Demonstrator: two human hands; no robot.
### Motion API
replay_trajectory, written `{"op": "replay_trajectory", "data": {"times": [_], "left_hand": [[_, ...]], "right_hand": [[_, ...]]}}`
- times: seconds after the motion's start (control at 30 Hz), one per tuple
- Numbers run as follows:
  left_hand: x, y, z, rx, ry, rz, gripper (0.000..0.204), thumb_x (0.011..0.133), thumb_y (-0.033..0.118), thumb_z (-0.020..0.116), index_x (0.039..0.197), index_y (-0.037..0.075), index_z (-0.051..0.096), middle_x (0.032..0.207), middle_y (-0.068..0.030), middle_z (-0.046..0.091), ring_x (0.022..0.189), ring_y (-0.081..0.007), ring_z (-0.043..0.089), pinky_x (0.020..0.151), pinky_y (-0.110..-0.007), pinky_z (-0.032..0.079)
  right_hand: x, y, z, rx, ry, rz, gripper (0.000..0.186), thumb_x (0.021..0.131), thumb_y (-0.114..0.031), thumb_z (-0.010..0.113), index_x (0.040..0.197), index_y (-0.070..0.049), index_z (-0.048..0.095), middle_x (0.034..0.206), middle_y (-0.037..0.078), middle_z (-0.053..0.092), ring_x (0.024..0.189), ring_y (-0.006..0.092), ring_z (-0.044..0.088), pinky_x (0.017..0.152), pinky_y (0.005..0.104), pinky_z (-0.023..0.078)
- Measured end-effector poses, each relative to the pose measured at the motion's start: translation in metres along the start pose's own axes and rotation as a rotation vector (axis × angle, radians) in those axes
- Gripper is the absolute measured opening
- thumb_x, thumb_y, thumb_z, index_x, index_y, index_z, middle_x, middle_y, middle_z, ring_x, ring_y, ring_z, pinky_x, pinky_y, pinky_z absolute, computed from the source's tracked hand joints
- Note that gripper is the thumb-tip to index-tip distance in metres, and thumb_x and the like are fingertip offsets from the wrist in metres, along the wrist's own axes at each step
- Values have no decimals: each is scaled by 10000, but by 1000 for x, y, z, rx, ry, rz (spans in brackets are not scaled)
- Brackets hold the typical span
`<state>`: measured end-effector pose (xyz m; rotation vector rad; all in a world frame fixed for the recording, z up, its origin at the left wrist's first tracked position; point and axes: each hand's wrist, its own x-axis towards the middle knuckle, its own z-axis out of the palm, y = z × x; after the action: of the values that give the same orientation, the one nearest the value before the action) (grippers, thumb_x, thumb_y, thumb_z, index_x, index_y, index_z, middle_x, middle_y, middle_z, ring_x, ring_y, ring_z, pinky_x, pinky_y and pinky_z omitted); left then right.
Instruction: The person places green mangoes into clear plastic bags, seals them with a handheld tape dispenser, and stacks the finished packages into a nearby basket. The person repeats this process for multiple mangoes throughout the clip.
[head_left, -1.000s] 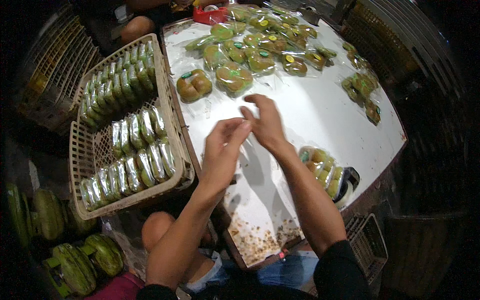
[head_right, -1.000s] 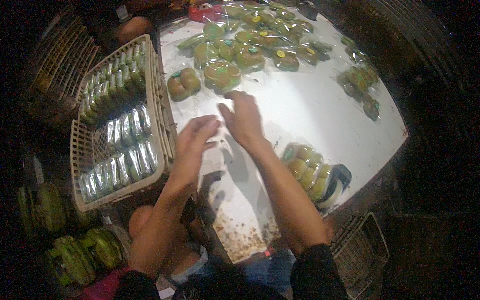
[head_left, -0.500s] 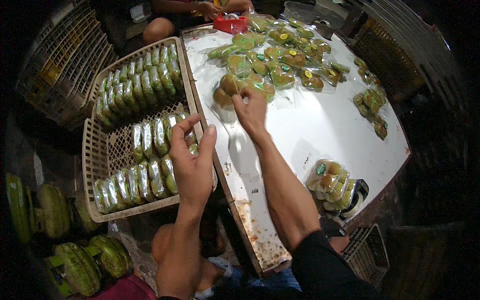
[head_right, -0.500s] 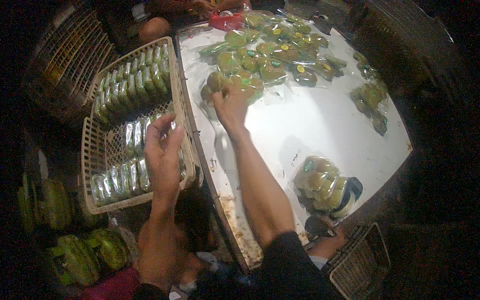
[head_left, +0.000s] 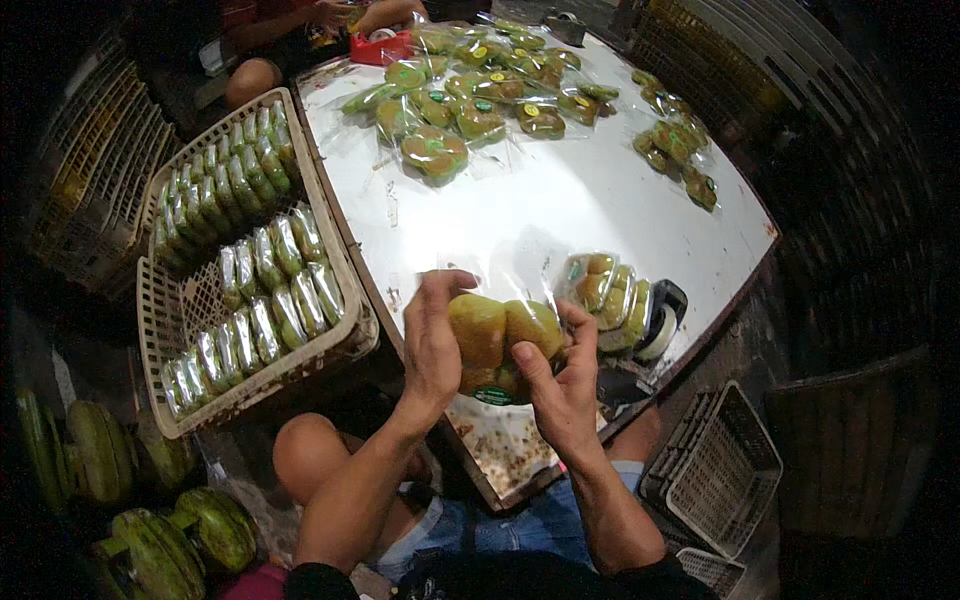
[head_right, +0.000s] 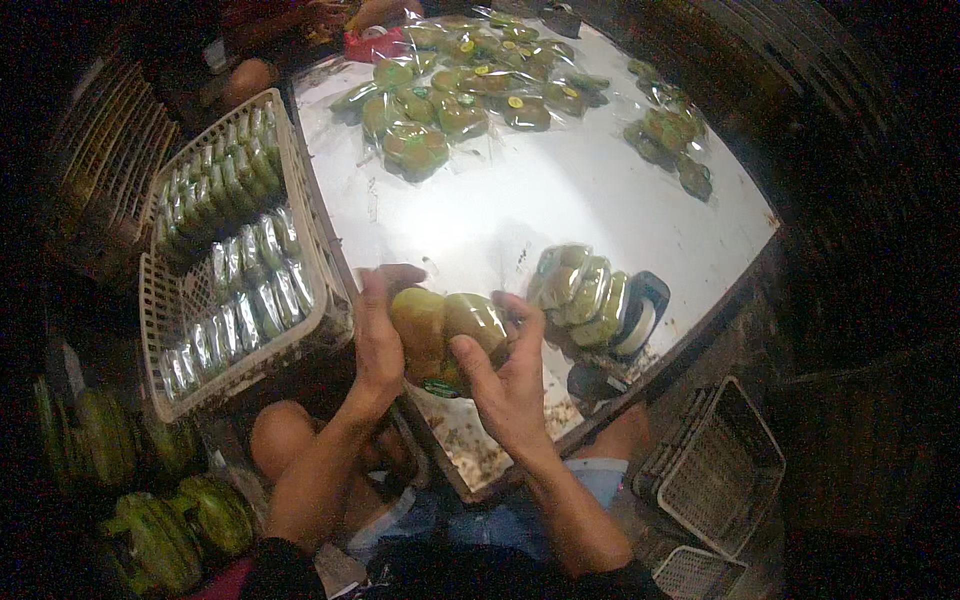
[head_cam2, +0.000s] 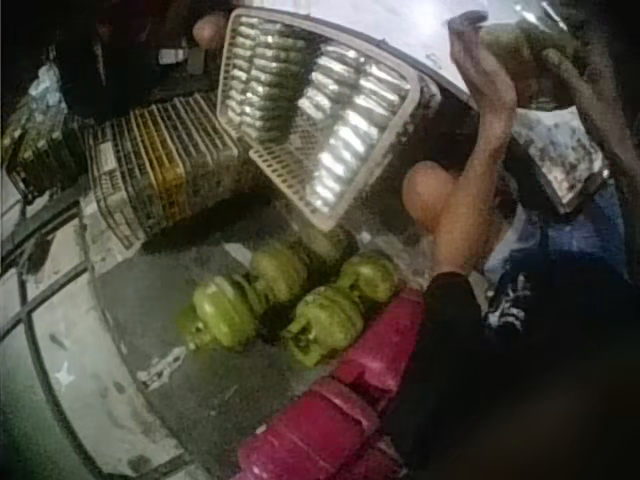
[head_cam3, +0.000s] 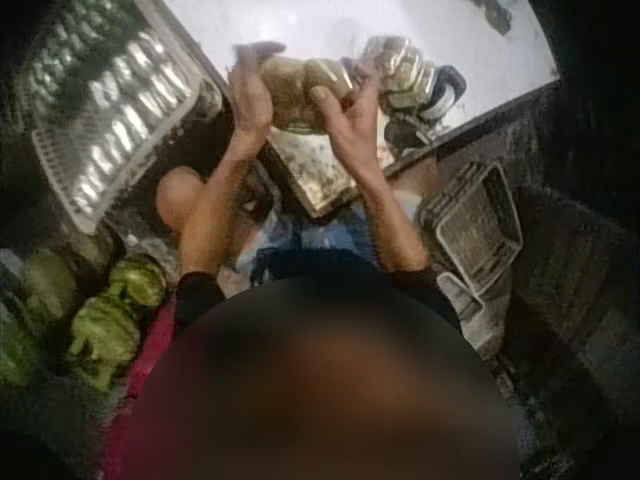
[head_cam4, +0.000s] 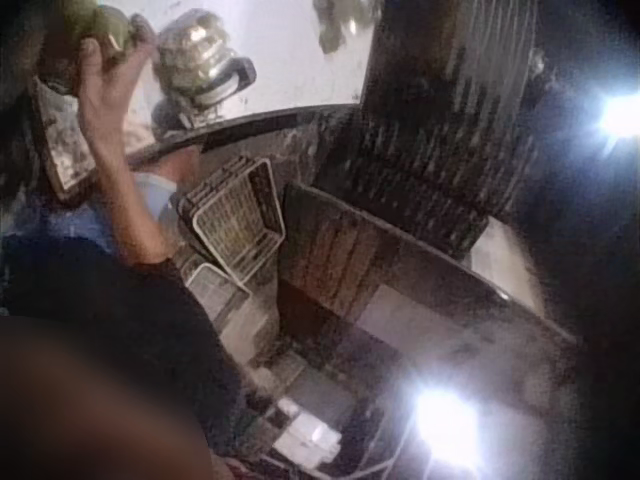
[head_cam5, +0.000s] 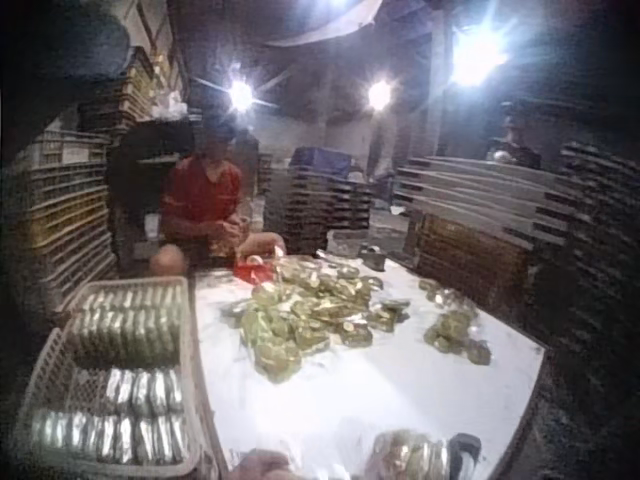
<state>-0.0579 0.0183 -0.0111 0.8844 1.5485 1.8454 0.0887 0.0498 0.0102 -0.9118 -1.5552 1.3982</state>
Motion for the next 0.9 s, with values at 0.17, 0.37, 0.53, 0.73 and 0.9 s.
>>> {"op": "replay_trajectory", "data": {"times": [0.17, 0.37, 0.53, 0.73, 0.9], "left_hand": [[-33, 15, 19, 83, -173, 170, 149, 981, 178, 581, 921, 42, 591, 978, -70, 606, 923, -201, 567, 894, -324, 452], [-51, 29, -7, 361, 3, 467, 251, 850, 261, 762, 742, 61, 655, 1348, -137, 533, 1361, -333, 328, 1144, -478, 208], [-52, 34, -15, 66, 43, 366, 318, 875, 297, 743, 729, 37, 633, 1340, -179, 533, 1350, -318, 367, 1144, -480, 212], [-57, 36, 0, -188, -81, 35, 220, 1002, 168, 601, 881, -14, 616, 741, -54, 657, 644, -96, 609, 623, -258, 528], [-49, 31, -1, 11, -150, -76, 283, 987, 245, 635, 893, -22, 617, 685, -3, 567, 607, -71, 524, 540, -233, 426]], "right_hand": [[-17, -10, -23, -187, 42, -166, 140, 935, -52, 613, 1060, 6, 591, 1103, 155, 641, 1034, 275, 622, 897, 371, 490], [-29, -39, -37, -382, 59, -498, 85, 842, 14, 682, 913, 6, 637, 1196, 200, 591, 1056, 327, 611, 929, 419, 483], [-33, -37, -45, -407, 209, -467, 89, 872, -52, 660, 840, -6, 592, 1239, 190, 527, 1125, 310, 537, 980, 393, 416], [-37, -27, -39, 103, 74, -188, 89, 991, -103, 551, 984, -15, 549, 1057, 161, 612, 971, 242, 626, 894, 379, 512], [-43, -33, -27, 394, -20, -201, 121, 1053, -150, 433, 1119, -48, 427, 973, 161, 644, 895, 231, 680, 819, 379, 579]]}}
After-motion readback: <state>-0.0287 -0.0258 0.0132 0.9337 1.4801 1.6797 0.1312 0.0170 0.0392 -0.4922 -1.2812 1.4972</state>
